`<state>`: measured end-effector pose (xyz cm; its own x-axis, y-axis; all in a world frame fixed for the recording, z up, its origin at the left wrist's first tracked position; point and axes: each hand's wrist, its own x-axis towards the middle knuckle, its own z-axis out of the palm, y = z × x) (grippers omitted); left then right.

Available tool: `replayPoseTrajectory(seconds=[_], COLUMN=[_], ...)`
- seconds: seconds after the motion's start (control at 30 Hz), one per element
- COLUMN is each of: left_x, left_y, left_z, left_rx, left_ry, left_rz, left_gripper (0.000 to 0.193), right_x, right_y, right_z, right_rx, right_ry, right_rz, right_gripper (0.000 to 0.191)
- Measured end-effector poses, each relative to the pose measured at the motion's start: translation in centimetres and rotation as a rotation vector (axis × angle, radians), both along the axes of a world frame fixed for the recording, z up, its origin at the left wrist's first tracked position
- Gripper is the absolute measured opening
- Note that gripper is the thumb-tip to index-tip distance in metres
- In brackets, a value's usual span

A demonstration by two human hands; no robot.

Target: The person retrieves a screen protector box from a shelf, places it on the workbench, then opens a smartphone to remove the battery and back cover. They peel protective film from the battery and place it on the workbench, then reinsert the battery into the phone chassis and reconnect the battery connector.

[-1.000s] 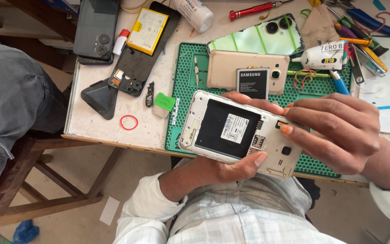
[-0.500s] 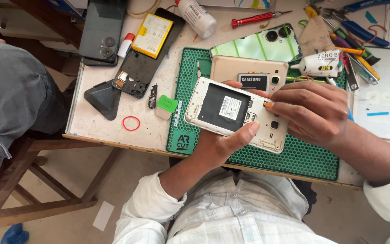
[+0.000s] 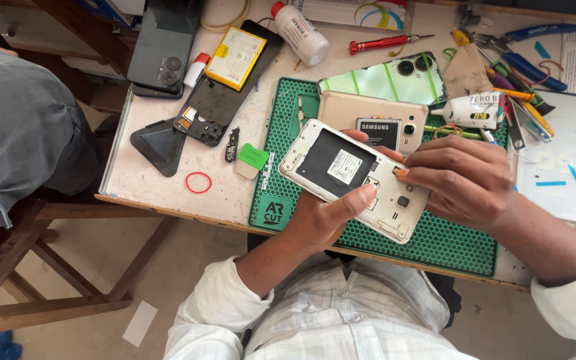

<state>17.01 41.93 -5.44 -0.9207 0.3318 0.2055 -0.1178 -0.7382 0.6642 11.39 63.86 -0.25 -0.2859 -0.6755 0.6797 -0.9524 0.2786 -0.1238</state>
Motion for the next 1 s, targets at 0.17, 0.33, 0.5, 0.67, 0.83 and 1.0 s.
replayPoseTrajectory(seconds=[0.17, 0.33, 0.5, 0.67, 0.83, 1.0], left_x=[-0.09, -0.20, -0.14, -0.04, -0.10, 0.01], left_y=[-0.05, -0.10, -0.22, -0.33, -0.36, -0.43], left_z=[-0.08, -0.08, -0.01, 0.08, 0.04, 0.00], left_rx=[0.029, 0.071, 0.070, 0.064, 0.087, 0.079], left_ry=[0.001, -0.046, -0.068, -0.069, -0.095, -0.108], left_rz=[-0.016, -0.056, -0.059, -0.074, -0.107, -0.108], left_gripper=[0.064, 0.064, 0.065, 0.065, 0.064, 0.064], right_x=[0.16, 0.71, 0.84, 0.84, 0.86, 0.76], right_y=[-0.10, -0.13, -0.19, 0.01, 0.02, -0.03], right_z=[-0.05, -0.38, -0.40, -0.20, -0.37, -0.51], right_rx=[-0.002, 0.001, 0.056, 0.032, 0.005, 0.019], right_ry=[0.008, 0.004, 0.018, 0.080, 0.078, 0.105], right_rz=[0.002, -0.065, -0.063, -0.022, -0.008, -0.005], right_gripper=[0.032, 0.032, 0.033, 0.031, 0.031, 0.029])
